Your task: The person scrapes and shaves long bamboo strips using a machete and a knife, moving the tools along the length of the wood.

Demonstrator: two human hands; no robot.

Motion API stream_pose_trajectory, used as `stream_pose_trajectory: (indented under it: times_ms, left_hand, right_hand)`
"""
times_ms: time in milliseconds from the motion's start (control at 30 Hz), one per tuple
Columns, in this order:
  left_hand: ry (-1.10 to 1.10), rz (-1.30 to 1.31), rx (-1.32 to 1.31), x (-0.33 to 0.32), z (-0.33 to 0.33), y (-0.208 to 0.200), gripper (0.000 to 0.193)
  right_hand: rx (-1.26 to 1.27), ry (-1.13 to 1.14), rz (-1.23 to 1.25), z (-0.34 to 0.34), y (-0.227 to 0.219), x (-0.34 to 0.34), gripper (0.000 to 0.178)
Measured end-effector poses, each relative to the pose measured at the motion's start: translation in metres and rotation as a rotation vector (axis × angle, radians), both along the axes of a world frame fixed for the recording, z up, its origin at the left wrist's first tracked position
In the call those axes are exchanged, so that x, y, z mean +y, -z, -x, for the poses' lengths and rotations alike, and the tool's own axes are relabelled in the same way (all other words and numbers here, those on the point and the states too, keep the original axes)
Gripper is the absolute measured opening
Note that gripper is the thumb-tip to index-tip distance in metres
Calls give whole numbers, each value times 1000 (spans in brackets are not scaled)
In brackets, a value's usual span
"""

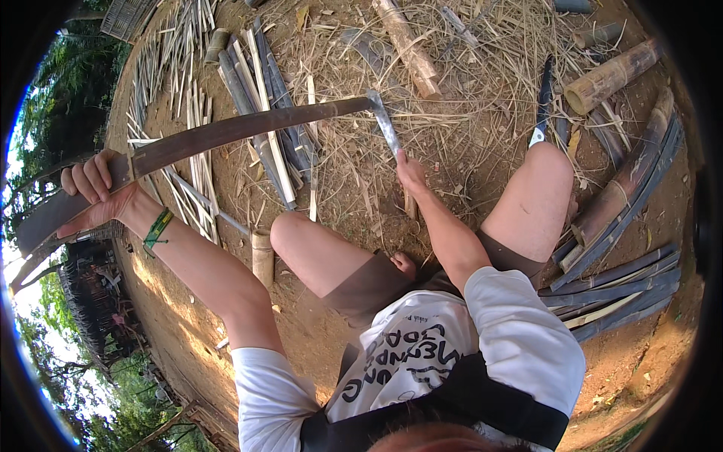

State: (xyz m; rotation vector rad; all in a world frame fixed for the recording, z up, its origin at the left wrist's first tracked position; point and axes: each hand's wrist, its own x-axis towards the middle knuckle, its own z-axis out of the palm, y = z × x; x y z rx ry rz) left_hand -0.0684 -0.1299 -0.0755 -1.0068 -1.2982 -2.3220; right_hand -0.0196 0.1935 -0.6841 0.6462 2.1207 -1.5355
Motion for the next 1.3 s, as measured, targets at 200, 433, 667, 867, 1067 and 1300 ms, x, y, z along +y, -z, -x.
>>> stream_pose_trajectory:
  times_ms: [200, 433, 667, 867, 1067, 1300]
  left_hand:
    - [-74, -37, -16, -30, -20, 11, 67]
    - [59, -54, -1, -34, -10, 12, 67]
    - [142, -14, -13, -20, 8, 2, 65]
    - [148, -11, -29, -11, 17, -4, 66]
    - [-8, -9, -8, -2, 15, 0, 70]
    - [-7, 9, -15, 15, 18, 2, 71]
  right_hand:
    - [-94, 91, 474, -17, -79, -6, 62]
    - [-334, -164, 870, -4, -141, -11, 58]
    - [-389, -151, 931, 3, -132, -12, 59]
    - [-337, -78, 937, 11, -144, -23, 57]
    - [-373, -75, 1006, 4, -152, -31, 56]
    - [-377, -24, 983, -10, -140, -26, 58]
